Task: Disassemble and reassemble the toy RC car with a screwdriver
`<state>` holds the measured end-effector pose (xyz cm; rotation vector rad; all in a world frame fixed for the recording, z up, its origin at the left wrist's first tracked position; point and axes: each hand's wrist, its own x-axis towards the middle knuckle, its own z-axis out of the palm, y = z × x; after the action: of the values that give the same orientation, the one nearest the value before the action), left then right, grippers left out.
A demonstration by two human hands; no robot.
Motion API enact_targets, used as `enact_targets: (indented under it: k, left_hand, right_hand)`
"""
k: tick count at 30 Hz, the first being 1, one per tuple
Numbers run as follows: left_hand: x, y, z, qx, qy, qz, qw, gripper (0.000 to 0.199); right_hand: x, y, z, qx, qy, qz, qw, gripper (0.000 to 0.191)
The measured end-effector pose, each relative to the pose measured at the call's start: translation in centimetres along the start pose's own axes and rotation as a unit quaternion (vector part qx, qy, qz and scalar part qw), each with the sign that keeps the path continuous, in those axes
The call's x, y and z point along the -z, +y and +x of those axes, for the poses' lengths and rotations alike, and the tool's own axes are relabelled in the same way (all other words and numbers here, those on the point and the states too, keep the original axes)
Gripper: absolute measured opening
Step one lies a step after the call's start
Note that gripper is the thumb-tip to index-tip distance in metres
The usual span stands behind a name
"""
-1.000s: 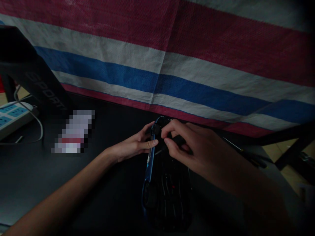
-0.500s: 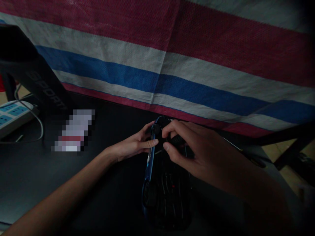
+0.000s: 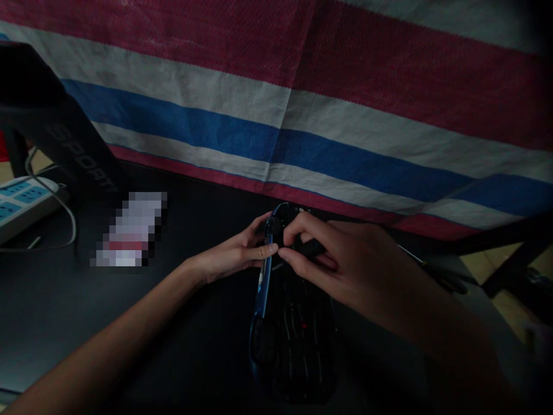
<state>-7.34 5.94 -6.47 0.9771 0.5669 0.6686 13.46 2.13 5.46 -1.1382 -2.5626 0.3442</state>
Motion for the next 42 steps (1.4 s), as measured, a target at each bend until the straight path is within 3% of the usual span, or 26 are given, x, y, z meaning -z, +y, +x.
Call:
enact_targets:
  k: [10,15,20,27,29,33,39,42]
  left_hand:
    - [0.20,-0.11,0.06,0.000,-0.016,-0.012,1.000,0.104]
    - [0.01,0.02,0.08,0.004,-0.002,-0.004,1.000,0.103]
    - [-0.37,0.37,-0.03,0.009,0.006,0.016,1.000,0.093]
    - [-0.13,0.05,0.02,-0.007,-0.011,-0.002,1.000,0.093]
    - [0.01,-0.11,0.10,-0.004,-0.009,-0.004,1.000,0.093]
    - [0.19,-0.30,0.24,-0.007,-0.008,-0.001,1.000,0.096]
    - [0.21,-0.26,0.16,-0.010,-0.012,-0.004,1.000,0.094]
    - [0.21,-0.25,0.13,-0.010,-0.007,-0.002,1.000,0.095]
  right_hand:
    - [-0.45,-0.28,0.13,-0.002,0.050,-0.070,0.996,0.024]
    - [-0.36,-0.24,0.19,0.026,0.036,-0.009,0.999,0.005]
    - [-0.05,-0.52,0.23,0.072,0.037,0.032,0.996,0.020]
    - [-0.22,-0.48,-0.05,-0.030,0.027,-0.016,0.999,0.007]
    - [-0.25,-0.48,-0.04,-0.013,0.022,0.006,1.000,0.007]
    - [-0.24,-0.86,0.05,0.049,0.033,0.050,0.997,0.025]
    - [-0.48,-0.61,0.09,-0.014,0.013,0.026,0.999,0.007]
    - [-0.56,-0.36,0.14,0.019,0.024,0.036,0.999,0.014]
